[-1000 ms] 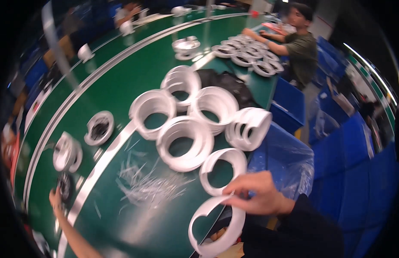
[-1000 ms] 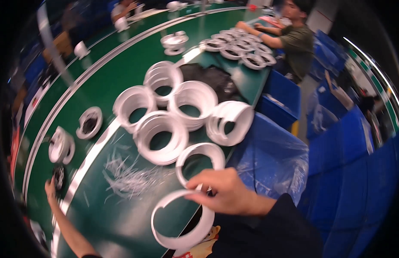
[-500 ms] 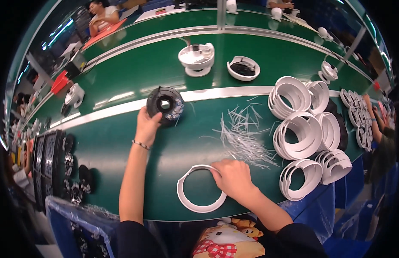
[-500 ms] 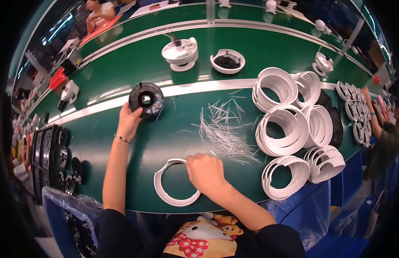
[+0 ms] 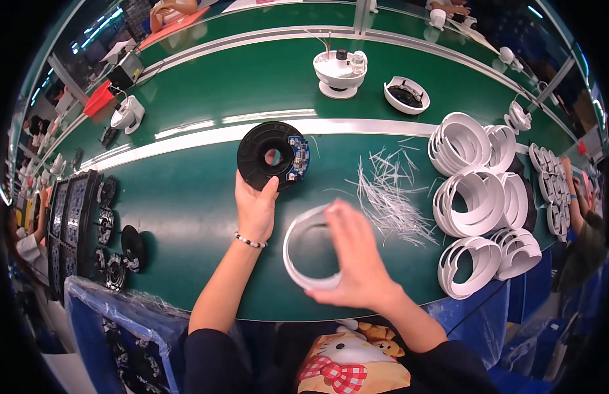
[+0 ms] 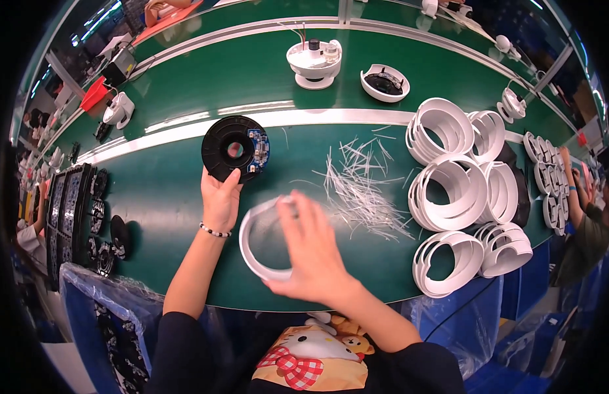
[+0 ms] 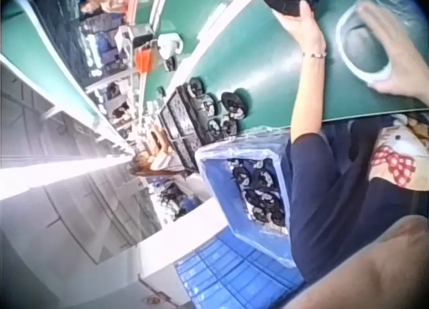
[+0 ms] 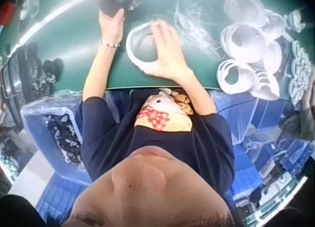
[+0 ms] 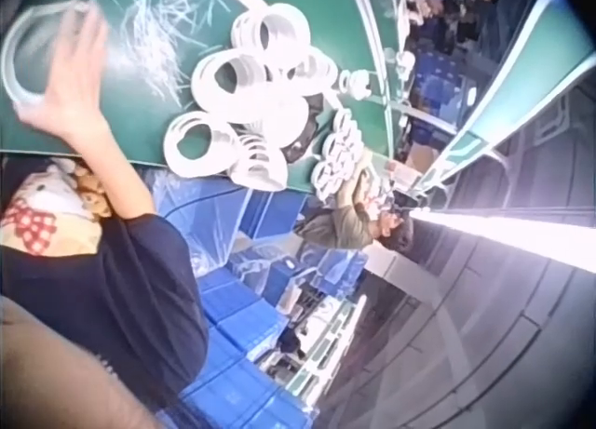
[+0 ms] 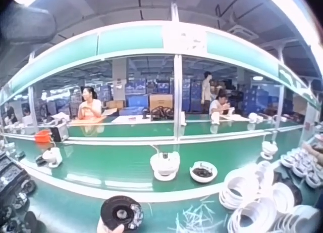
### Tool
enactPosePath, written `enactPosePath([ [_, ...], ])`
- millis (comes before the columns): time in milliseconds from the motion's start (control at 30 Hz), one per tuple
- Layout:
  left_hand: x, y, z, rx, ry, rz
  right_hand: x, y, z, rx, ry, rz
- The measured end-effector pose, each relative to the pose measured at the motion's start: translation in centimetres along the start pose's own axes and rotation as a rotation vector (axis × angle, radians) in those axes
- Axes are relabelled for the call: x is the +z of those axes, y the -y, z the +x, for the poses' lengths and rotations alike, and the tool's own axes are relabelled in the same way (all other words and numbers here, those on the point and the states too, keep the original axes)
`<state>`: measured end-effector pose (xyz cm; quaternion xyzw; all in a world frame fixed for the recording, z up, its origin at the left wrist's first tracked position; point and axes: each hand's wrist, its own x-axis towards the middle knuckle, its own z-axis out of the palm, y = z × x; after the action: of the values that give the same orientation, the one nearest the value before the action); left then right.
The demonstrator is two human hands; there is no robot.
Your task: Assembling the internal and external components of light fixtures on an assembly line.
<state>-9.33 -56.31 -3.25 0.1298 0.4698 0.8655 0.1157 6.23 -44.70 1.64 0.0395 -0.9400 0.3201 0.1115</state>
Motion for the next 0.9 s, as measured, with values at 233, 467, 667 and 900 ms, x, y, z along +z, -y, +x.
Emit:
enactPosePath([
  [233, 3.0, 1.5, -4.1, -0.198, 0.243, 0.025, 0.8, -2.7, 3.7, 0.132, -0.409, 0.516],
  [467, 1.5, -1.6, -2.0, -0.775, 0.371, -0.624, 0.3, -3.3, 3.1, 0.023, -0.183, 0.385],
  [667, 1.7, -1.1, -1.7, -0.787, 0.261, -0.495, 0.5, -3.8, 3.6, 0.098, -0.165, 0.608],
  [900, 2.9, -1.1, -2.3, -0.641, 0.24, -0.521, 0.2, -2.1, 3.7, -0.065, -0.169, 0.182],
])
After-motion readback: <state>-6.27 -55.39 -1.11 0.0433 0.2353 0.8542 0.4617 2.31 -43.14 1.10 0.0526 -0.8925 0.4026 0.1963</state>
